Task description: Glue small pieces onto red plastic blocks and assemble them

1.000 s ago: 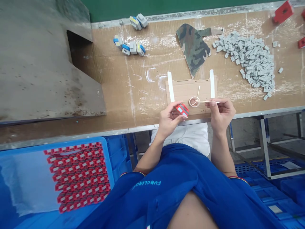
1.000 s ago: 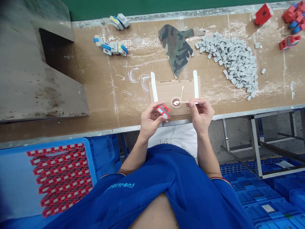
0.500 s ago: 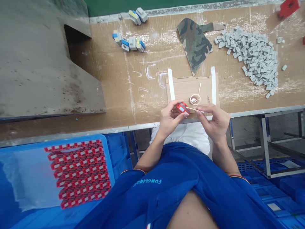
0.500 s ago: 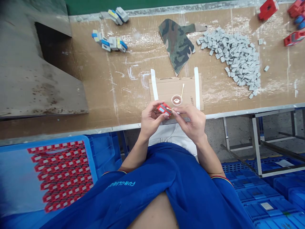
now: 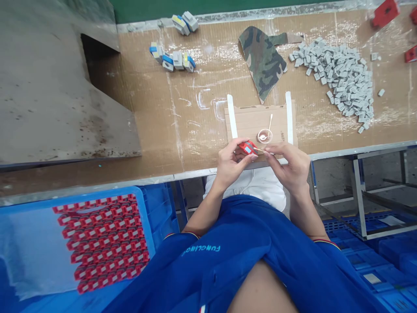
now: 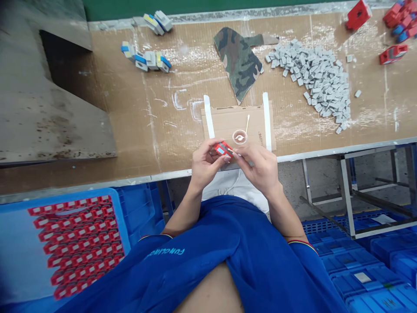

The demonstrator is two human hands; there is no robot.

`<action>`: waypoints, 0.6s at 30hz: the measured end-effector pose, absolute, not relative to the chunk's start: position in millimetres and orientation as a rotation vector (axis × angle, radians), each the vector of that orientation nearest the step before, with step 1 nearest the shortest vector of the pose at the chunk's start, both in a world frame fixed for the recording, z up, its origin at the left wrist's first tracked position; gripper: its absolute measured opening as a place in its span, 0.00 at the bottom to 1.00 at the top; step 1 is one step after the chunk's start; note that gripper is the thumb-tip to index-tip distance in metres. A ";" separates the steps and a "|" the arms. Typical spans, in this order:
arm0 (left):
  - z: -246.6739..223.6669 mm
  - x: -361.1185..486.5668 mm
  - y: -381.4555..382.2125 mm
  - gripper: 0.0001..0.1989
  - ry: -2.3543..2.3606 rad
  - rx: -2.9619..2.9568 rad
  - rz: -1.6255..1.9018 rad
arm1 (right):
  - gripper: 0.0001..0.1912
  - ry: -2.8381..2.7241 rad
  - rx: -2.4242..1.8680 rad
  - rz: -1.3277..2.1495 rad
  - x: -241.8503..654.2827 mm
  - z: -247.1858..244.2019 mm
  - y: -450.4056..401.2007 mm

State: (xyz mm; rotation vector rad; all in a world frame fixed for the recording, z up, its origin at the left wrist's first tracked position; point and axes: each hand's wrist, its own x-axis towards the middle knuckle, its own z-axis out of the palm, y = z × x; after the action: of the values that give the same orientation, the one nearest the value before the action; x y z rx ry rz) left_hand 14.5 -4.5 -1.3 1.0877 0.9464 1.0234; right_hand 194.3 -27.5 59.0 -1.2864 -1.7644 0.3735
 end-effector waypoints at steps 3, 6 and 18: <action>-0.1 14.8 -3.4 0.25 0.948 1.049 1.023 | 0.02 -1.653 -1.346 0.364 198.9 60.5 -25.6; 1.2 15.3 -2.1 0.25 0.944 1.018 1.024 | 0.02 -1.581 -1.424 0.286 205.4 56.2 -18.1; 3.7 13.3 -0.9 0.25 0.945 0.999 1.017 | 0.18 -1.713 -1.468 0.381 257.3 48.5 33.6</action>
State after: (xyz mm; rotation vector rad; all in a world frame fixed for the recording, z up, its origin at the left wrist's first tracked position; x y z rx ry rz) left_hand 13.3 -0.9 3.7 0.9993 0.9453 1.0169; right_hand 257.3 33.6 48.5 -1.4676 -1.7130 0.3810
